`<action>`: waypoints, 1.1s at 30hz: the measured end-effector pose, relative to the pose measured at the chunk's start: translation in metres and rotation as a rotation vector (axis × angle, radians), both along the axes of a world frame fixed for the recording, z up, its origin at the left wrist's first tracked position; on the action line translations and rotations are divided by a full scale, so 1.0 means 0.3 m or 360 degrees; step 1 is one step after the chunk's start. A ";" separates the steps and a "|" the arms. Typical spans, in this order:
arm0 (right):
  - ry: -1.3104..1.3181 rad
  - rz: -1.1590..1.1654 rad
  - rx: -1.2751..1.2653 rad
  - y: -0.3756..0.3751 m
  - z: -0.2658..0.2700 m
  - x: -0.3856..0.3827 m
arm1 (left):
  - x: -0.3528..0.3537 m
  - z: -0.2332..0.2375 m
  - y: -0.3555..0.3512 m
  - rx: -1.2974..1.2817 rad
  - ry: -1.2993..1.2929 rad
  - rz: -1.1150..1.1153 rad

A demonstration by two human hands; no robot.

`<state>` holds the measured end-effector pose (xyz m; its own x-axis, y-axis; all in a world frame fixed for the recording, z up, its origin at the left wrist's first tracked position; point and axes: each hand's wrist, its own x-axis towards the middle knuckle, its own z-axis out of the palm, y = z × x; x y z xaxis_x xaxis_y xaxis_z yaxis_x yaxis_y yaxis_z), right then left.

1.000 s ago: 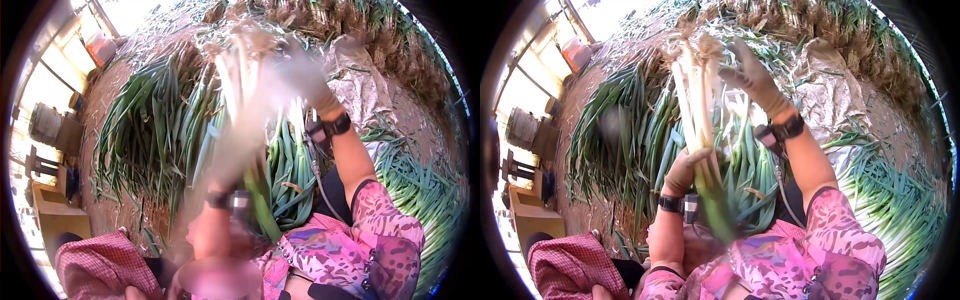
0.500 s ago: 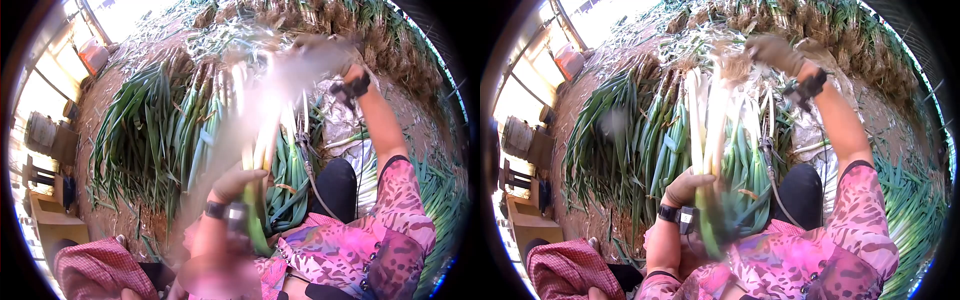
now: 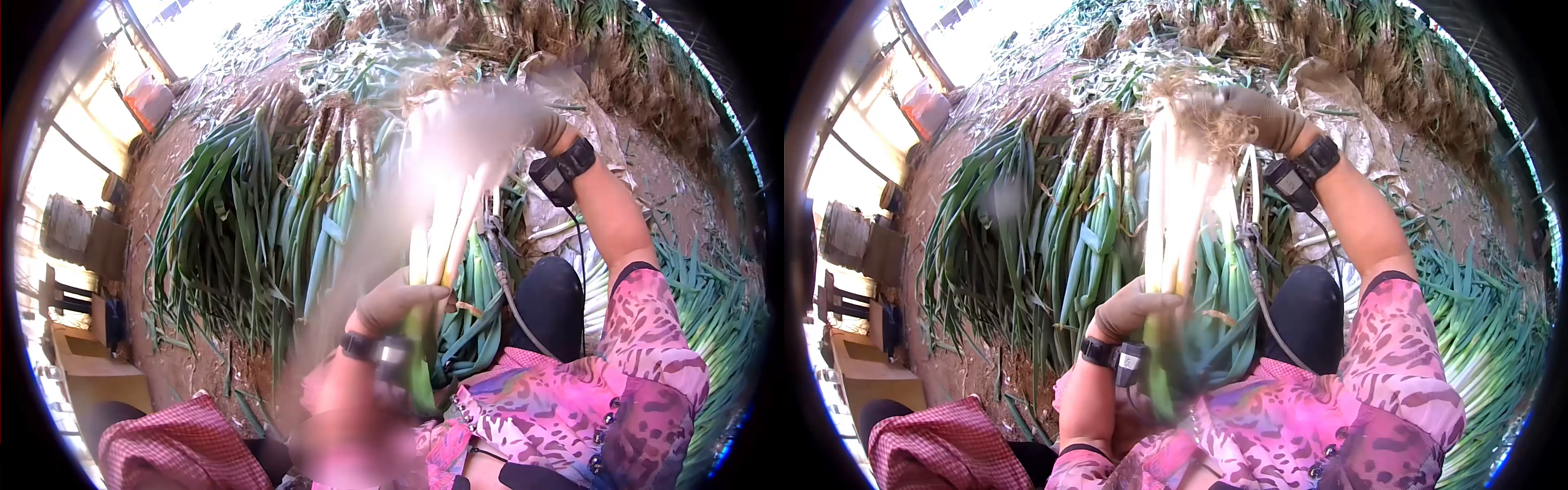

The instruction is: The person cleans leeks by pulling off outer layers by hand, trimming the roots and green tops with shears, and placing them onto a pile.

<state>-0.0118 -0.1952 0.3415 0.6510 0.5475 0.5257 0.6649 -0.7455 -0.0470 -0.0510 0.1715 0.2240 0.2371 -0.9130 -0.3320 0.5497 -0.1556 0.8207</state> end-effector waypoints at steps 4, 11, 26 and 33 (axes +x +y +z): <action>0.0189 -0.0980 0.1013 -0.045 0.016 0.042 | -0.001 0.043 0.012 -0.0028 0.0246 0.0142; 0.0428 -0.0383 0.0757 0.076 -0.068 0.021 | -0.011 0.017 -0.015 -0.0090 0.0188 -0.0077; 0.0520 -0.1085 0.1357 -0.191 0.007 0.133 | 0.028 0.029 0.067 -0.0140 -0.0223 0.0506; 0.1651 0.0116 0.1167 0.414 -0.232 -0.102 | 0.064 0.073 0.072 0.0013 -0.0765 0.0899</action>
